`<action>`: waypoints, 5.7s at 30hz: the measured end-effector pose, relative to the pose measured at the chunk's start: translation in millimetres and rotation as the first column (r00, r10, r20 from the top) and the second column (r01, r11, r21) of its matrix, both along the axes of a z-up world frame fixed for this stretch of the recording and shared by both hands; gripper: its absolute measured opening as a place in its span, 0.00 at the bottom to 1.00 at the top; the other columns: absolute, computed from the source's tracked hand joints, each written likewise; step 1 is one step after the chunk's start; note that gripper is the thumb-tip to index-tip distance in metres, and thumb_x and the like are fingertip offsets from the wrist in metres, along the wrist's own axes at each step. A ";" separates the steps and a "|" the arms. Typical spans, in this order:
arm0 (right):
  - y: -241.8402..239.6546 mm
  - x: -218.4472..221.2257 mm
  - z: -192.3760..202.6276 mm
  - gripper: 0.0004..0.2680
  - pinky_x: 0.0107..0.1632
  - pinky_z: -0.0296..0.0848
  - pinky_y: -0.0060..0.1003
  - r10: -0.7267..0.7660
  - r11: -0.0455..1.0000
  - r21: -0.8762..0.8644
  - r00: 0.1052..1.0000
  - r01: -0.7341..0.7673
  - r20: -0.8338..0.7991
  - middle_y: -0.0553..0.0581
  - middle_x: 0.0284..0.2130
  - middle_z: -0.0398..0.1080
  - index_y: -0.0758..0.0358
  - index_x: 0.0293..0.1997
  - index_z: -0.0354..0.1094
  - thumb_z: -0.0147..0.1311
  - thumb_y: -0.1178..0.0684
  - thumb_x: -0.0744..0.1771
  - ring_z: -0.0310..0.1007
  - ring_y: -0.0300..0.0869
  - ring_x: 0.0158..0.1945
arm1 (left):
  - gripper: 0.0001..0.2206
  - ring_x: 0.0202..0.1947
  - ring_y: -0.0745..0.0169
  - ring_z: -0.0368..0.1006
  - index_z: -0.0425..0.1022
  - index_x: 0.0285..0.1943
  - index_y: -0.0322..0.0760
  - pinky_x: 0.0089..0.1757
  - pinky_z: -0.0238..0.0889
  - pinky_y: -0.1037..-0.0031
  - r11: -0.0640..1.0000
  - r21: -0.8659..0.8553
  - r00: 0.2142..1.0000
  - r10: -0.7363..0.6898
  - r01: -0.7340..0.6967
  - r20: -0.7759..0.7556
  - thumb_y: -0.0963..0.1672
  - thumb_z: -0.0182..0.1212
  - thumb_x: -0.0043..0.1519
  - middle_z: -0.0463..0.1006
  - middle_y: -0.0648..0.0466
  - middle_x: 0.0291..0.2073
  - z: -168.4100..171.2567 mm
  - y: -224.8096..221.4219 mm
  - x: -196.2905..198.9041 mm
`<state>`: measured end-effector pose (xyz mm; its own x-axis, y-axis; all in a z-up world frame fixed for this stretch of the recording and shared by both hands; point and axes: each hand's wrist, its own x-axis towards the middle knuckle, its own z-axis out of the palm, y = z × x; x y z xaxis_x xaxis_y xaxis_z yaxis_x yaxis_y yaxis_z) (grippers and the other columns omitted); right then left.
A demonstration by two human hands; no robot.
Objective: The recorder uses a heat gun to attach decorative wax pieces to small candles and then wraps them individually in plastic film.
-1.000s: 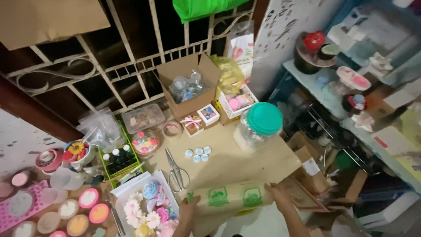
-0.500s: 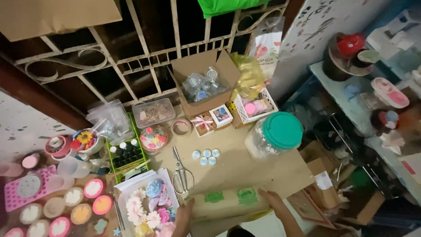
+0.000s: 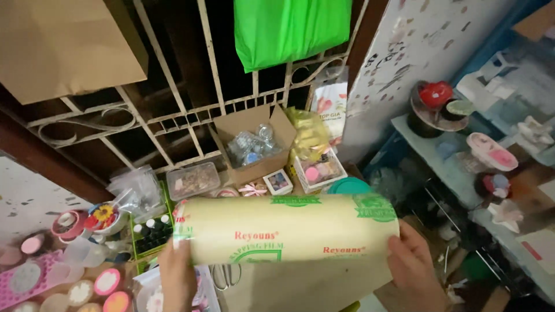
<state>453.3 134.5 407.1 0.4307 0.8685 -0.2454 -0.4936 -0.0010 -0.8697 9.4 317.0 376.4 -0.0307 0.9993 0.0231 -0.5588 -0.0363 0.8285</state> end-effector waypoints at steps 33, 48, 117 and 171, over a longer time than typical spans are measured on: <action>-30.5 75.1 -4.9 0.22 0.58 0.69 0.50 0.115 0.987 0.085 0.971 -0.135 0.209 0.72 0.57 0.73 0.77 0.68 0.62 0.50 0.60 0.64 0.74 0.56 0.58 | 0.31 0.44 0.65 0.79 0.71 0.63 0.26 0.46 0.73 0.72 0.929 0.195 0.921 -0.248 0.314 -0.301 0.36 0.77 0.48 0.83 0.50 0.45 58.8 -56.9 26.6; -56.6 16.7 -178.1 0.19 0.57 0.73 0.41 0.655 0.710 -0.520 0.715 -0.474 0.243 0.60 0.55 0.77 0.66 0.61 0.71 0.63 0.50 0.65 0.76 0.43 0.55 | 0.22 0.46 0.63 0.78 0.76 0.58 0.28 0.50 0.72 0.69 0.872 -0.440 0.822 -0.406 0.217 -0.400 0.38 0.72 0.54 0.85 0.48 0.45 -158.0 -138.5 18.6; 76.5 -74.6 -240.7 0.06 0.47 0.73 0.49 0.521 0.321 -0.649 -0.443 -0.690 0.729 0.63 0.34 0.73 0.67 0.33 0.69 0.56 0.54 0.63 0.76 0.56 0.41 | 0.19 0.41 0.66 0.78 0.78 0.54 0.30 0.46 0.72 0.72 0.769 -0.595 0.772 -0.519 0.233 -0.368 0.39 0.74 0.52 0.85 0.52 0.42 -282.9 -162.9 0.4; 3.6 42.9 -305.2 0.17 0.51 0.74 0.44 0.690 0.674 -0.734 0.428 -0.085 0.584 0.63 0.44 0.78 0.63 0.55 0.74 0.46 0.41 0.71 0.80 0.50 0.42 | 0.18 0.41 0.54 0.75 0.69 0.47 0.40 0.41 0.70 0.58 0.695 -0.690 0.973 0.065 -0.204 -0.222 0.45 0.73 0.52 0.78 0.51 0.41 -261.3 -180.6 42.6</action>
<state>496.2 138.1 101.9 0.3315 0.8174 -0.4711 0.5709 -0.5713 -0.5896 52.0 136.4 115.1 -0.2309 0.7087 -0.6667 -0.4459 0.5319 0.7199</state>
